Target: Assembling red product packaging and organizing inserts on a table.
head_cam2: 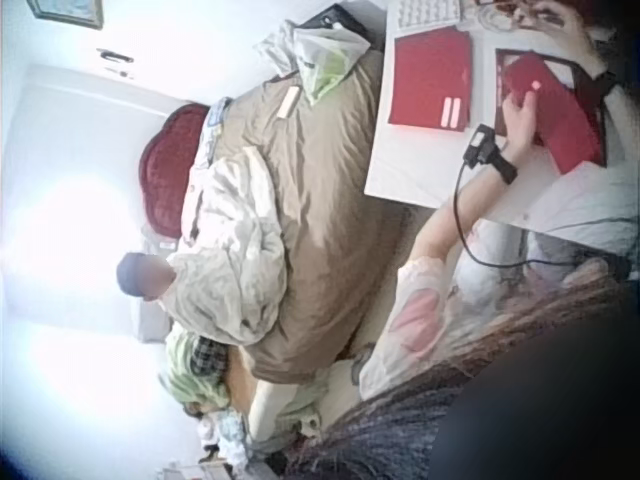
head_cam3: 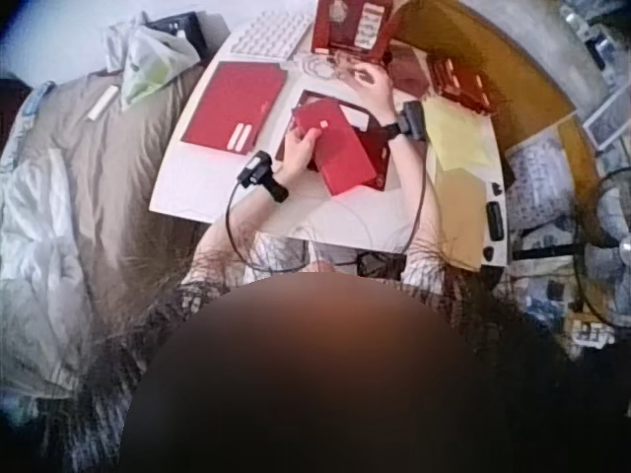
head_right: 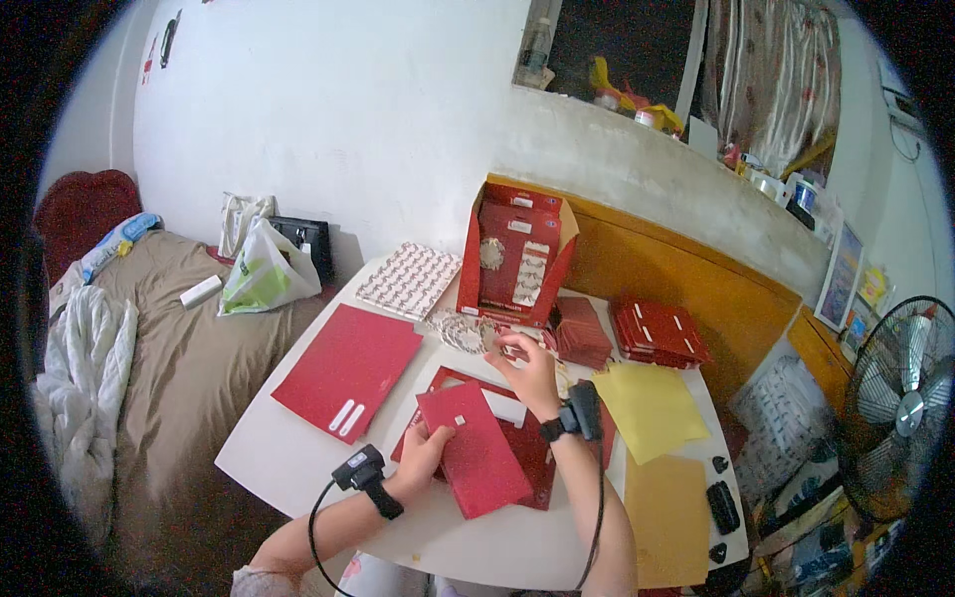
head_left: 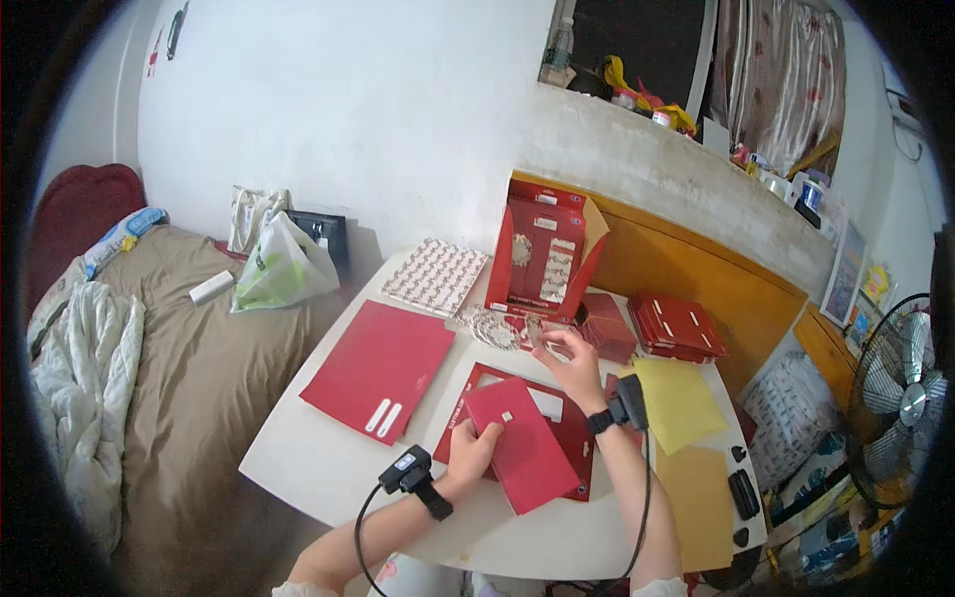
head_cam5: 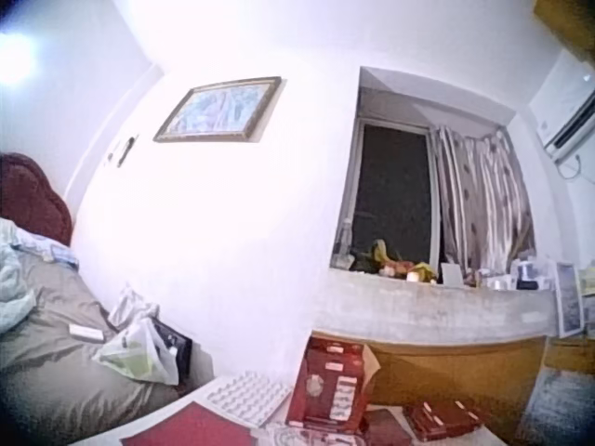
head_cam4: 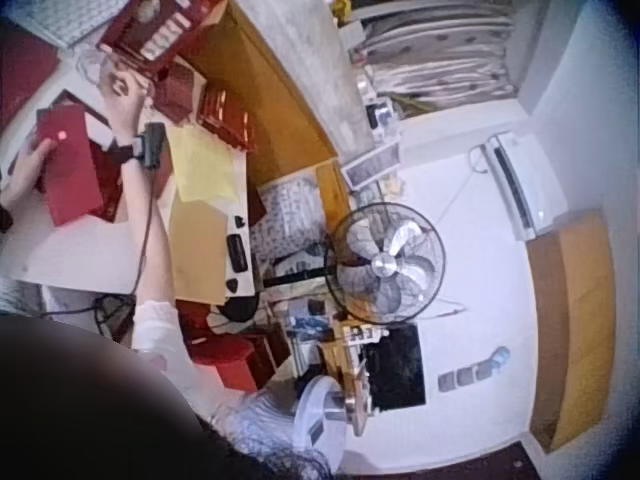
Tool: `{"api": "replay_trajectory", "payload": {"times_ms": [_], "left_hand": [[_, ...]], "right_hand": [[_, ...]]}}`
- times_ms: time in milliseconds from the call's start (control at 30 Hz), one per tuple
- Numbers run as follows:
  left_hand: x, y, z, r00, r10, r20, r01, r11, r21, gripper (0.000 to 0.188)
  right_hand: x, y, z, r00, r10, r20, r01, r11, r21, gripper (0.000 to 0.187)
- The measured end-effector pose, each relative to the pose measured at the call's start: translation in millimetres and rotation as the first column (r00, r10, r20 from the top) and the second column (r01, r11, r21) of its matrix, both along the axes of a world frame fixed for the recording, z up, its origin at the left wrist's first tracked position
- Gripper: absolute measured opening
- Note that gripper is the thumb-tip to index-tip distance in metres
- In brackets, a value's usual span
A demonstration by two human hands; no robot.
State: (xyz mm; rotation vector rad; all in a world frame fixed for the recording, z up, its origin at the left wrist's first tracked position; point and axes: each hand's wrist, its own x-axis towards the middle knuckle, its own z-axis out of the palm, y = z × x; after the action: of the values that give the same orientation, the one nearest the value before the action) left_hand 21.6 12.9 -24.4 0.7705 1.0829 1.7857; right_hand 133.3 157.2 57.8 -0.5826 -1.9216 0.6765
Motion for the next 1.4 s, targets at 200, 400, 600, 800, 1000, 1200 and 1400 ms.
{"api": "replay_trajectory", "payload": {"times_ms": [200,400,600,800,1000,1200,1400], "left_hand": [[-2.4,3.9,1.4,0.996,0.034,-0.078,-0.03,0.999,0.045,0.022],[-7.7,-0.4,7.2,0.997,-0.012,-0.074,0.014,1.0,0.023,0.023],[5.5,-7.5,7.8,0.968,0.031,-0.248,-0.002,0.993,0.116,0.019],[8.1,-19.7,12.5,0.909,0.066,-0.412,0.015,0.982,0.188,0.02],[22.7,-21.0,18.3,0.951,0.14,-0.277,-0.004,0.897,0.442,0.021],[14.6,-21.8,2.2,0.961,-0.109,-0.255,0.184,0.938,0.295,0.021],[16.7,-30.1,12.8,0.953,-0.196,-0.23,0.258,0.924,0.283,0.03]], "right_hand": [[36.9,-59.4,1.8,0.975,0.14,-0.17,-0.181,0.95,-0.256,0.024],[66.2,-84.6,-18.6,0.952,0.145,-0.27,-0.235,0.912,-0.337,0.033],[64.4,-107.5,-24.2,0.989,0.035,-0.145,-0.065,0.975,-0.212,0.054],[52.0,-133.7,-14.4,0.987,-0.159,0.031,0.151,0.971,0.186,0.071],[46.1,-146.8,-17.7,0.949,-0.315,0.031,0.269,0.855,0.444,0.068],[41.3,-147.5,-22.1,0.921,-0.389,0.002,0.333,0.791,0.514,0.06],[38.8,-148.8,-21.9,0.889,-0.458,0.008,0.374,0.736,0.565,0.053]]}}
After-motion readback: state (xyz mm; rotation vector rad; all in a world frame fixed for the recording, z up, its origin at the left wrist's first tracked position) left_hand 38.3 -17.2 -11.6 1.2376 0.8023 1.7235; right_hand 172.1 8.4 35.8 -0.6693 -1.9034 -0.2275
